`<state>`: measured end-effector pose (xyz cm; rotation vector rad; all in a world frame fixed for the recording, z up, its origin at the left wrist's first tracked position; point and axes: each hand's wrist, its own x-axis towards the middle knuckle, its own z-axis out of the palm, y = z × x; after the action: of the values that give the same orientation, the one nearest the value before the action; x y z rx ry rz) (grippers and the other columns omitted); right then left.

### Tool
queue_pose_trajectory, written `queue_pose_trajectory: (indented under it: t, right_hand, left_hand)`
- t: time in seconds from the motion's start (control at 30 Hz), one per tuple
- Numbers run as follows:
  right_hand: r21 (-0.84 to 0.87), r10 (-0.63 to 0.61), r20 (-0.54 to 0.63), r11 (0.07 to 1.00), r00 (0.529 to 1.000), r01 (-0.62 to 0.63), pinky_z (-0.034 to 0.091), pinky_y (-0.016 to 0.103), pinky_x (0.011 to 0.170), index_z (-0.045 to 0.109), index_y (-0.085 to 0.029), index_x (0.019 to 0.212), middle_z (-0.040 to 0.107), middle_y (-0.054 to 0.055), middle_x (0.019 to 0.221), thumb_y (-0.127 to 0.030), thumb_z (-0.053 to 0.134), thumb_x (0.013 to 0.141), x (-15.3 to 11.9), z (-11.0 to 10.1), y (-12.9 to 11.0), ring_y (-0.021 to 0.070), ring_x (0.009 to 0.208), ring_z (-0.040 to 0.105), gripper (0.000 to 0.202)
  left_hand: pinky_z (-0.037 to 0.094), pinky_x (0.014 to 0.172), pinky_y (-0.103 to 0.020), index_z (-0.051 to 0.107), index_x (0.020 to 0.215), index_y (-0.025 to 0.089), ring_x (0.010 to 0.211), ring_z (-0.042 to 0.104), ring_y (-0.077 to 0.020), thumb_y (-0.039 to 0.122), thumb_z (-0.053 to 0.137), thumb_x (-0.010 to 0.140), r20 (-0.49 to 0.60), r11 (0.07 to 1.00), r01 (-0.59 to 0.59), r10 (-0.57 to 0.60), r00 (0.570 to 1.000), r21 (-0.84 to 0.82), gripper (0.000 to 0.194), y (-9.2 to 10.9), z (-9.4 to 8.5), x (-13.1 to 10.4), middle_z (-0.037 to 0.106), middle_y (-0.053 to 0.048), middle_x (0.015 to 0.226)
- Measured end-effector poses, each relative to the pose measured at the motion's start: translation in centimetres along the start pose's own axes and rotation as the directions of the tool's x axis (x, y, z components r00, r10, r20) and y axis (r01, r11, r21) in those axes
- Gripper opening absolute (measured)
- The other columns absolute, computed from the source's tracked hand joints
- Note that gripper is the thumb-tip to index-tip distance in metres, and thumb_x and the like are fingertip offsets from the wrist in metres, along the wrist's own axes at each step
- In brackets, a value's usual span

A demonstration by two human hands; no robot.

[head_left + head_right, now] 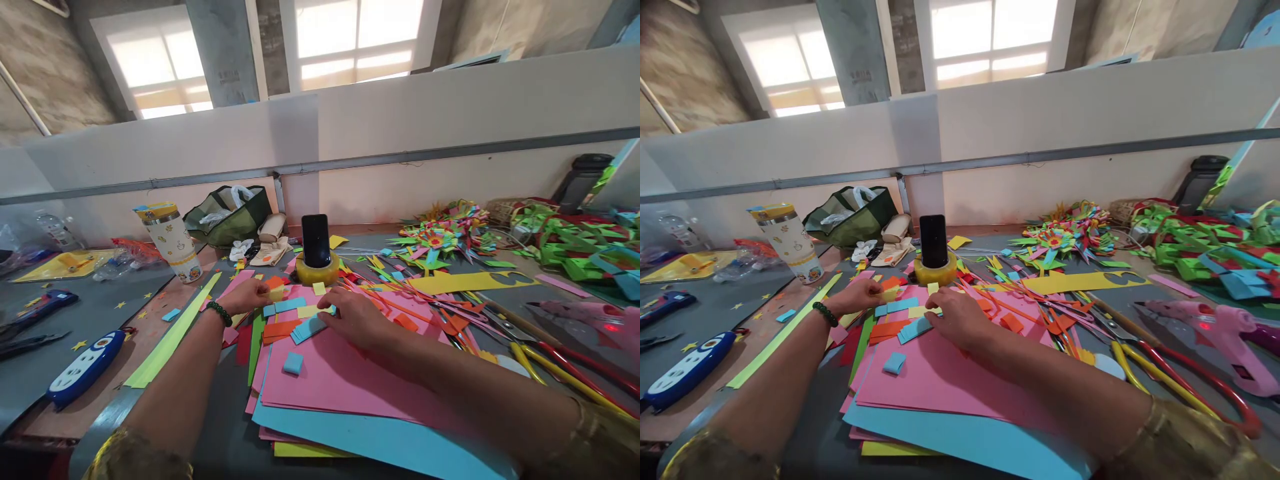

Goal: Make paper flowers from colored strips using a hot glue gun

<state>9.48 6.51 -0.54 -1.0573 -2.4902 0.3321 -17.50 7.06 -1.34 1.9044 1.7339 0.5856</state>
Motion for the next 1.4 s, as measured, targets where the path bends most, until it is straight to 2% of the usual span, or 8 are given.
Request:
queue_pose_trajectory:
  t: [0.17, 0.43, 0.63, 0.77, 0.93, 1.07, 1.27, 1.4]
  right_hand:
    - [0.004, 0.006, -0.018, 1.000, 1.000, -0.006, 0.041, 0.025, 0.067, 0.068, -0.020, 0.089, 0.066, 0.005, 0.091, -0.023, 0.055, 0.083, 0.2, 0.1, 0.3, 0.0159, 0.078, 0.060, 0.015]
    - [0.021, -0.031, -0.023, 0.999, 0.999, 0.032, 0.040, 0.025, 0.068, 0.068, -0.020, 0.085, 0.067, 0.004, 0.090, -0.022, 0.053, 0.084, 0.3, 0.3, 0.5, 0.0156, 0.079, 0.059, 0.015]
    - [0.030, -0.032, -0.024, 0.999, 0.999, 0.033, 0.041, 0.025, 0.069, 0.068, -0.020, 0.083, 0.067, 0.004, 0.088, -0.020, 0.054, 0.082, 0.3, 0.2, 0.5, 0.0159, 0.081, 0.059, 0.014]
    - [0.043, -0.021, -0.027, 0.999, 0.999, 0.023, 0.041, 0.025, 0.066, 0.069, -0.020, 0.083, 0.067, 0.004, 0.087, -0.019, 0.054, 0.081, 0.3, 0.1, 0.4, 0.0150, 0.075, 0.059, 0.015]
    - [0.076, -0.018, -0.038, 0.997, 0.999, 0.021, 0.040, 0.025, 0.064, 0.068, -0.020, 0.080, 0.066, 0.003, 0.084, -0.017, 0.054, 0.080, 0.4, 0.0, 0.4, 0.0144, 0.073, 0.058, 0.015]
    - [0.123, -0.010, -0.068, 0.992, 0.998, 0.019, 0.039, 0.024, 0.062, 0.067, -0.019, 0.076, 0.065, 0.003, 0.080, -0.016, 0.052, 0.079, 0.5, -0.1, 0.5, 0.0141, 0.071, 0.057, 0.016]
    - [0.240, 0.019, -0.115, 0.971, 0.993, 0.009, 0.039, 0.024, 0.060, 0.064, -0.018, 0.072, 0.063, 0.002, 0.076, -0.016, 0.052, 0.079, 0.7, -0.1, 0.7, 0.0123, 0.066, 0.054, 0.014]
    - [0.361, 0.084, -0.143, 0.932, 0.986, -0.027, 0.043, 0.024, 0.057, 0.063, -0.016, 0.094, 0.065, 0.004, 0.084, -0.034, 0.048, 0.087, 1.0, -0.1, 0.3, 0.0122, 0.064, 0.056, 0.024]
  left_hand:
    - [0.031, 0.055, -0.024, 0.056, 0.063, 0.019, 0.064, 0.050, -0.0161, 0.024, 0.065, 0.059, -0.029, 0.998, -0.022, 0.024, 0.999, 0.051, 0.011, 0.4, 0.2, 0.1, 0.054, 0.002, 0.064]
    - [0.039, 0.065, -0.026, 0.062, 0.090, 0.018, 0.083, 0.060, -0.0239, 0.026, 0.069, 0.061, -0.030, 0.998, 0.033, -0.032, 0.999, 0.061, 0.031, 0.4, 0.6, 0.0, 0.067, -0.008, 0.091]
    - [0.044, 0.070, -0.029, 0.061, 0.074, 0.016, 0.082, 0.061, -0.0214, 0.025, 0.072, 0.069, -0.006, 0.994, 0.106, -0.106, 0.994, 0.023, 0.014, 0.3, 0.5, 0.2, 0.065, -0.004, 0.082]
    - [0.051, 0.070, -0.032, 0.061, 0.088, 0.013, 0.075, 0.060, -0.0141, 0.030, 0.059, 0.086, 0.013, 0.981, 0.167, -0.167, 0.986, -0.096, 0.017, 0.3, 0.2, 0.1, 0.063, -0.002, 0.086]
    - [0.049, 0.060, -0.026, 0.054, 0.067, 0.016, 0.062, 0.063, -0.0151, 0.027, 0.075, 0.068, 0.001, 0.911, 0.192, -0.206, 0.979, -0.366, 0.023, 0.3, -1.3, -0.6, 0.064, 0.000, 0.063]
    - [0.050, 0.060, -0.025, 0.056, 0.069, 0.016, 0.064, 0.067, -0.0170, 0.035, 0.079, 0.059, 0.020, 0.825, 0.187, -0.209, 0.978, -0.534, 0.032, 0.3, -2.7, -1.4, 0.068, -0.003, 0.065]
    - [0.050, 0.058, -0.023, 0.062, 0.069, 0.013, 0.059, 0.065, -0.0139, 0.037, 0.083, 0.056, 0.137, 0.785, 0.172, -0.111, 0.984, -0.595, 0.034, 1.1, -3.0, -2.1, 0.072, -0.008, 0.074]
    - [0.044, 0.050, -0.020, 0.068, 0.069, 0.010, 0.056, 0.064, -0.0135, 0.035, 0.080, 0.060, 0.286, 0.820, 0.164, 0.000, 0.958, -0.549, 0.029, 2.9, -1.4, -2.3, 0.073, -0.010, 0.074]
